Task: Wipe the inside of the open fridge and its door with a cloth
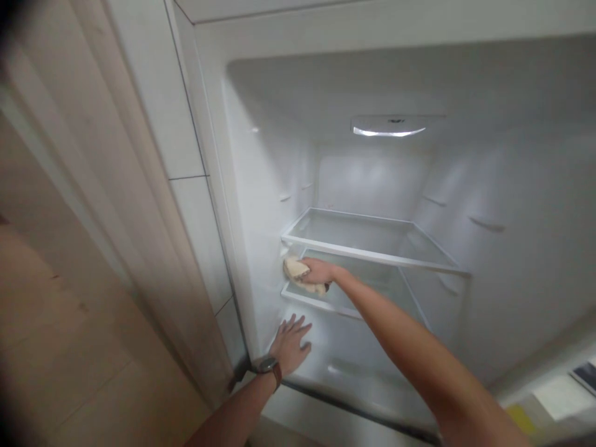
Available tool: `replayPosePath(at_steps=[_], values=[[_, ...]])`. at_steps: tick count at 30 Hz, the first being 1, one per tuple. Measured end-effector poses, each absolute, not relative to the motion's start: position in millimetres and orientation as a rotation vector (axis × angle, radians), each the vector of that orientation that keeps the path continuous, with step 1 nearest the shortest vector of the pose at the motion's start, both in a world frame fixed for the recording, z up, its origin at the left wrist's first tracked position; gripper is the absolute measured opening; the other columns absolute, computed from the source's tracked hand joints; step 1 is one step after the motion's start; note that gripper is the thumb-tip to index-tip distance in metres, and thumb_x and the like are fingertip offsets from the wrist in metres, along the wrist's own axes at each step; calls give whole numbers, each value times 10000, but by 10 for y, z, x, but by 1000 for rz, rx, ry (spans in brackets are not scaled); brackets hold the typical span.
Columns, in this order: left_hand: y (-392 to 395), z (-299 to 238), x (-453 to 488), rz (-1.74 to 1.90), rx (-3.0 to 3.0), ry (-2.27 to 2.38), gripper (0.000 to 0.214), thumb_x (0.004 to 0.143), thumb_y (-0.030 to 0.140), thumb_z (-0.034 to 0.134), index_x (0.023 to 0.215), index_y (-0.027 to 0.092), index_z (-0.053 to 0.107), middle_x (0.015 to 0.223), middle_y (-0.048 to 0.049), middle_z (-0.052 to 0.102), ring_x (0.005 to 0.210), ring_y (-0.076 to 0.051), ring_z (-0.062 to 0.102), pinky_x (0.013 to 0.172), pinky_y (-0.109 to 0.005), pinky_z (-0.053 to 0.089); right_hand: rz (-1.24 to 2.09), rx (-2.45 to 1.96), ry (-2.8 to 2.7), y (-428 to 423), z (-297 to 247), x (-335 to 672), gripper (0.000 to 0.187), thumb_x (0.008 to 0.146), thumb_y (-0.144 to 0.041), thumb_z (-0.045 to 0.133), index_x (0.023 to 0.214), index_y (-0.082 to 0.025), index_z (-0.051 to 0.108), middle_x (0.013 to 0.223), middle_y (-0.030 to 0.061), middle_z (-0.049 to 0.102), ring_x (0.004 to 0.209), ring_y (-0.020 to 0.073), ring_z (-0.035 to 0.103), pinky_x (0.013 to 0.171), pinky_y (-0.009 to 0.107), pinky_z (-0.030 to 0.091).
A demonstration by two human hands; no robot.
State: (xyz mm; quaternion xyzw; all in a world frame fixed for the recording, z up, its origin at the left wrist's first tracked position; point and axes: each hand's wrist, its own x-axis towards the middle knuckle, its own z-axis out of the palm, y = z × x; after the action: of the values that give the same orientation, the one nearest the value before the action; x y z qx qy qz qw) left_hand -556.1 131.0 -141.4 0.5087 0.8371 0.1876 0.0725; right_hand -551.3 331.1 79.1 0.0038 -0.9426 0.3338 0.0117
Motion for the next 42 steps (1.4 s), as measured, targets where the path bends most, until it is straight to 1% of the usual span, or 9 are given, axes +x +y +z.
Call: replayPosePath(at_steps=[8,11,14,19,27,32,35,38,42], values=[[1325,-1460,-5559,549,1508,2530,641,911,490,472,1536,356,508,1685,10,377,1609,-299,170,1307,-549,70,914,348,-2740,2533,1872,-4675,303,753,-283,604,1035,-174,621,1011,19,628,909,174,547,883,308,467],[1321,-1443,-5551,542,1508,2535,644,919,503,450,1545,358,497,1695,14,355,1612,-296,162,1308,-542,62,542,199,-2560,2400,2367,-4413,240,793,-278,599,1009,-186,648,1022,43,590,925,193,540,888,316,469],[1318,-1434,-5554,535,1514,2532,650,917,503,447,1549,360,494,1703,23,335,1614,-292,155,1309,-538,56,45,-164,-2429,2427,2698,-4251,362,810,-235,601,1164,-212,677,1170,101,563,996,250,542,897,369,468],[1350,-1497,-5584,509,1510,2551,646,919,492,445,1550,363,494,1705,35,326,1613,-282,163,1311,-527,64,-593,-719,-2423,2777,2700,-4083,346,875,-235,591,1204,-257,696,1274,155,549,1145,372,500,936,520,445],[1364,-1536,-5601,459,1555,2578,633,928,457,455,1551,354,496,1700,21,333,1611,-295,173,1306,-539,84,-226,-1277,-2624,3542,2227,-3763,437,942,-297,492,1352,-371,625,1337,120,555,1137,368,577,883,513,511],[1341,-1486,-5590,439,1576,2586,639,938,443,435,1566,333,477,1698,9,338,1607,-306,187,1301,-547,110,-313,-1373,-2577,3739,2223,-3502,446,924,-301,546,1354,-362,646,1379,118,552,1219,383,543,938,513,492],[1346,-1478,-5593,425,1585,2576,648,931,445,438,1566,325,480,1699,-1,336,1605,-313,189,1299,-557,113,-210,-1324,-2648,3853,2169,-3398,527,910,-485,597,1413,-325,614,1394,132,563,1259,387,532,1015,512,455],[1353,-1482,-5595,431,1584,2568,655,923,445,437,1564,322,483,1702,-4,328,1607,-315,179,1299,-561,102,-135,-1306,-2631,3953,2078,-3389,692,911,-698,519,1490,-320,545,1487,142,507,1357,423,449,1066,556,410],[1354,-1488,-5588,440,1568,2571,653,924,441,428,1566,331,479,1704,16,318,1612,-302,159,1304,-543,90,-126,-1371,-2604,4053,2032,-3471,695,952,-735,381,1546,-384,459,1551,130,420,1355,437,418,1036,619,415]])
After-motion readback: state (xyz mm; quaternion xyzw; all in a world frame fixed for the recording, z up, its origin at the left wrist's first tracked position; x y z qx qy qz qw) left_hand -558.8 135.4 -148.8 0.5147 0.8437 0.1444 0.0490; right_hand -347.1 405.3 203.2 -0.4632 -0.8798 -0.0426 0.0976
